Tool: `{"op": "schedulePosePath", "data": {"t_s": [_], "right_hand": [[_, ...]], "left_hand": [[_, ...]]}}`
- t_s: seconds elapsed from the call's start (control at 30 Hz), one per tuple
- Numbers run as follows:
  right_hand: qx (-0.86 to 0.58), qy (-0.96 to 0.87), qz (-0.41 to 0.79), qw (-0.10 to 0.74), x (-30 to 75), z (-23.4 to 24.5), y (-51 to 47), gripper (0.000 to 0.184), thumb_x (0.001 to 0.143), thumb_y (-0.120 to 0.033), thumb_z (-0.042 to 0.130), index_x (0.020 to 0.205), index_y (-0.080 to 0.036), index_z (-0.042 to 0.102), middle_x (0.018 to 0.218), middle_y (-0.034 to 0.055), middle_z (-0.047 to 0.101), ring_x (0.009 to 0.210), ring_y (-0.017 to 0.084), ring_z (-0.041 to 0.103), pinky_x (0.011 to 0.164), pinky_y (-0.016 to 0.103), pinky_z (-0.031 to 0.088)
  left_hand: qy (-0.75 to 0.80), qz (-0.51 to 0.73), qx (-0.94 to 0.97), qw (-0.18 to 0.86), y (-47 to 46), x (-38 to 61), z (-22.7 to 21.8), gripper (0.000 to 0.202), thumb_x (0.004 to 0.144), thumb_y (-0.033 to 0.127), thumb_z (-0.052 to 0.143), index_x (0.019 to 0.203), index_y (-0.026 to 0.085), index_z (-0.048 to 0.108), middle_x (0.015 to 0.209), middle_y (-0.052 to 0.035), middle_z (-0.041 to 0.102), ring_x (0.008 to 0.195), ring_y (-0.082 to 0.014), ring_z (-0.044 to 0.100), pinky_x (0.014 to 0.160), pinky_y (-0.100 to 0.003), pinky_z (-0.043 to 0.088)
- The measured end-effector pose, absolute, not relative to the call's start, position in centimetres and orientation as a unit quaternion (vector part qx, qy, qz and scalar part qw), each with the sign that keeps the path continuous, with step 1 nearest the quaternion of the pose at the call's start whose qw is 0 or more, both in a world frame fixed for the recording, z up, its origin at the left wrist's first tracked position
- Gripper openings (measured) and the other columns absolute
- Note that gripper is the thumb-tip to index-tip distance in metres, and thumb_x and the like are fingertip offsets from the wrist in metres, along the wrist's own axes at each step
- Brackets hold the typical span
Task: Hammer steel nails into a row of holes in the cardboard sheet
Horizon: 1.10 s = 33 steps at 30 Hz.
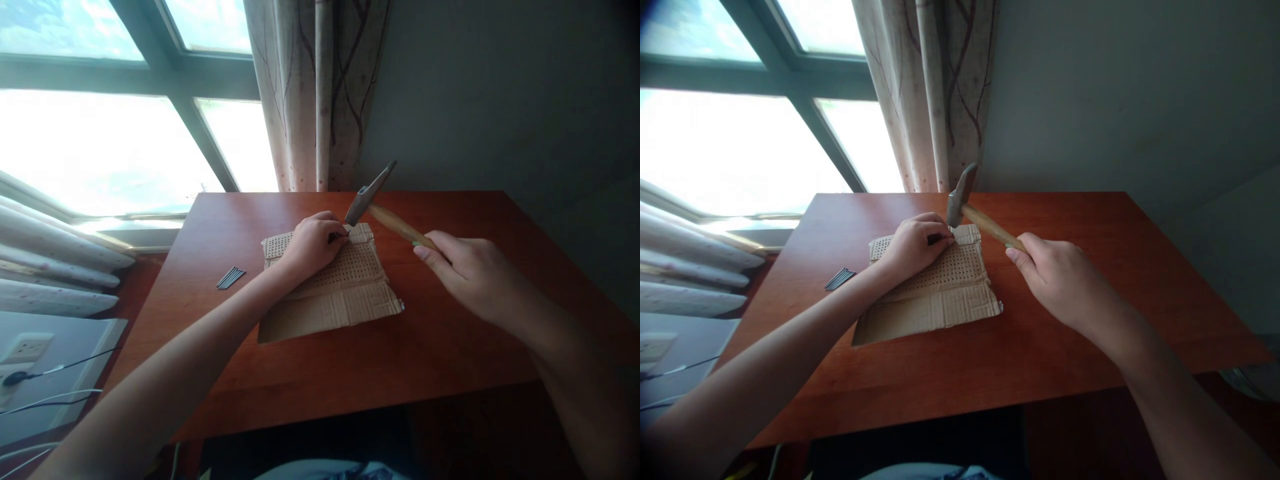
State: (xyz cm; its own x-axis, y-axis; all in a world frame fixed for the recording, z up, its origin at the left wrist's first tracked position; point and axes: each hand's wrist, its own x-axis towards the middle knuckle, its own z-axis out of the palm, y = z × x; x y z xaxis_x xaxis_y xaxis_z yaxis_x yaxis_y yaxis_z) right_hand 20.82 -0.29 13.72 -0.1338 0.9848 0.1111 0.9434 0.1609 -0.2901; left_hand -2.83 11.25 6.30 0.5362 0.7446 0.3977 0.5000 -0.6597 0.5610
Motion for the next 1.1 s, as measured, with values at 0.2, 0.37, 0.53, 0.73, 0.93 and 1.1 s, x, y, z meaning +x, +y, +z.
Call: {"op": "schedulePosePath", "data": {"t_s": [0.2, 0.37, 0.53, 0.73, 0.93, 1.1], "right_hand": [[-0.645, -0.745, 0.097, 0.138, 20.9, 13.1, -0.4, 0.033, 0.101, -0.037, 0.045, 0.071, -0.024, 0.037, 0.056, -0.0038, 0.046, 0.052, 0.014, 0.043, 0.055, 0.03, 0.025], [-0.648, -0.74, 0.103, 0.152, 21.1, 13.0, -0.7, 0.033, 0.101, -0.037, 0.046, 0.071, -0.024, 0.039, 0.056, -0.0038, 0.046, 0.05, 0.014, 0.044, 0.054, 0.03, 0.026], [-0.646, -0.738, 0.104, 0.169, 21.0, 13.5, -1.2, 0.031, 0.1, -0.037, 0.046, 0.072, -0.024, 0.043, 0.058, -0.0027, 0.049, 0.052, 0.015, 0.048, 0.054, 0.03, 0.029], [-0.645, -0.74, 0.111, 0.154, 20.7, 13.4, -1.6, 0.03, 0.101, -0.039, 0.045, 0.076, -0.023, 0.047, 0.06, -0.0023, 0.052, 0.054, 0.015, 0.05, 0.056, 0.03, 0.029], [-0.649, -0.742, 0.103, 0.137, 20.5, 12.5, -1.1, 0.029, 0.103, -0.04, 0.044, 0.079, -0.023, 0.047, 0.062, -0.0024, 0.053, 0.055, 0.015, 0.049, 0.056, 0.031, 0.028], [-0.646, -0.746, 0.087, 0.138, 20.5, 12.1, -0.8, 0.029, 0.102, -0.04, 0.044, 0.079, -0.023, 0.048, 0.063, -0.0013, 0.054, 0.055, 0.016, 0.049, 0.057, 0.031, 0.028]], "left_hand": [[0.36, 0.255, 0.882, 0.166, 11.6, -3.2, 7.0, 0.01, 0.085, 0.016, 0.066, 0.089, 0.017, 0.074, 0.097, -0.007, 0.07, 0.085, -0.0201, 0.065, 0.077, -0.033, 0.052], [0.35, 0.199, 0.913, 0.068, 10.8, -4.7, 8.1, 0.025, 0.091, 0.029, 0.063, 0.113, 0.02, 0.07, 0.119, -0.0109, 0.067, 0.109, -0.0284, 0.062, 0.095, -0.043, 0.049], [0.364, 0.174, 0.914, 0.048, 8.9, -5.9, 8.7, 0.035, 0.092, 0.043, 0.062, 0.12, 0.023, 0.066, 0.132, -0.0102, 0.064, 0.123, -0.0327, 0.056, 0.11, -0.053, 0.037], [0.374, 0.169, 0.909, 0.066, 8.1, -5.9, 8.2, 0.04, 0.096, 0.045, 0.056, 0.128, 0.023, 0.063, 0.138, -0.0105, 0.061, 0.125, -0.0329, 0.056, 0.111, -0.054, 0.035], [0.374, 0.163, 0.911, 0.062, 8.3, -5.9, 7.9, 0.042, 0.096, 0.046, 0.055, 0.13, 0.022, 0.062, 0.141, -0.0098, 0.06, 0.127, -0.0334, 0.054, 0.107, -0.051, 0.039], [0.372, 0.165, 0.911, 0.065, 8.3, -6.0, 7.9, 0.041, 0.096, 0.046, 0.055, 0.13, 0.023, 0.063, 0.14, -0.0095, 0.06, 0.127, -0.0331, 0.054, 0.107, -0.051, 0.04]]}}
